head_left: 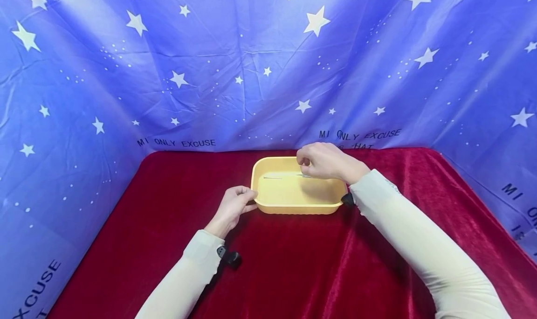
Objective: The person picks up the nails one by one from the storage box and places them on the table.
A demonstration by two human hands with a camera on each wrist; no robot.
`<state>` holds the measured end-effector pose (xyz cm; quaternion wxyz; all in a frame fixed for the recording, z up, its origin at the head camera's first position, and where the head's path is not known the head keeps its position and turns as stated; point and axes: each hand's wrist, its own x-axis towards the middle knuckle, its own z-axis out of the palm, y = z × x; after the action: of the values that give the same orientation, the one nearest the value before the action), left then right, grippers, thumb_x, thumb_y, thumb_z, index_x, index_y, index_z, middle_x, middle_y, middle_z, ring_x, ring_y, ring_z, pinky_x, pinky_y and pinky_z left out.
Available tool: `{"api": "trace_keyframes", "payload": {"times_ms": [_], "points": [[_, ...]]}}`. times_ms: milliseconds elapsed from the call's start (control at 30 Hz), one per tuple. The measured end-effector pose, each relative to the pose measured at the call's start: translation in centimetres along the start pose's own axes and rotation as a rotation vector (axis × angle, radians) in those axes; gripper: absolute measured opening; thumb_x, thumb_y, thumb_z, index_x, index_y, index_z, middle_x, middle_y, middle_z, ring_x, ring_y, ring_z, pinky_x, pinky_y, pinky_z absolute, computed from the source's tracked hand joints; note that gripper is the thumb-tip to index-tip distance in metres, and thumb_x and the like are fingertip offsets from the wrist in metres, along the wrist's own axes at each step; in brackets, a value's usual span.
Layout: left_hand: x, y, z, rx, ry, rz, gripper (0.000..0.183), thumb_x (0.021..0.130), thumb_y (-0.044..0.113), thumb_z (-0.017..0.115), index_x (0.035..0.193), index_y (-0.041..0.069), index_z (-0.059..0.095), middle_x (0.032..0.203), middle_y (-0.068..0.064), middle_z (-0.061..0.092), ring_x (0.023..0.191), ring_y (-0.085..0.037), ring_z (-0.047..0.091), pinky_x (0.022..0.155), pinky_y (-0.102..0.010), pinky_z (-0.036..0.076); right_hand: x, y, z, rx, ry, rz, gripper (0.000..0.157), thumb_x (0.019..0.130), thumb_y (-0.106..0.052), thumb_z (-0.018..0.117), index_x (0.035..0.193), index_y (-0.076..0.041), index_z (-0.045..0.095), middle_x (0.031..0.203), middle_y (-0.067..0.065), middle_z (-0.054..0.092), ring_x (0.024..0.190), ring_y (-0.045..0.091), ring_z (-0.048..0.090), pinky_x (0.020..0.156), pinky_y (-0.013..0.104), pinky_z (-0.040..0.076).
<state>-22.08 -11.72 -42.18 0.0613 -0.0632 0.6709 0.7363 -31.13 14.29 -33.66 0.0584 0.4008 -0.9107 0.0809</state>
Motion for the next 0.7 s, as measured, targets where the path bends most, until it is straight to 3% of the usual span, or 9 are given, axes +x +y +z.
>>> {"api": "trace_keyframes", "payload": {"times_ms": [700], "points": [[-0.1, 0.1, 0.0, 0.000, 0.006, 0.001, 0.007, 0.084, 0.002, 0.060, 0.082, -0.004, 0.056, 0.090, -0.011, 0.055, 0.093, -0.027, 0.063, 0.083, -0.042, 0.056, 2.7, -1.2, 0.7, 0.038, -0.048, -0.007, 0.007, 0.079, -0.018, 0.059, 0.081, -0.022, 0.064, 0.084, -0.010, 0.062, 0.078, 0.012, 0.057, 0.066, 0.032, 0.049]]}}
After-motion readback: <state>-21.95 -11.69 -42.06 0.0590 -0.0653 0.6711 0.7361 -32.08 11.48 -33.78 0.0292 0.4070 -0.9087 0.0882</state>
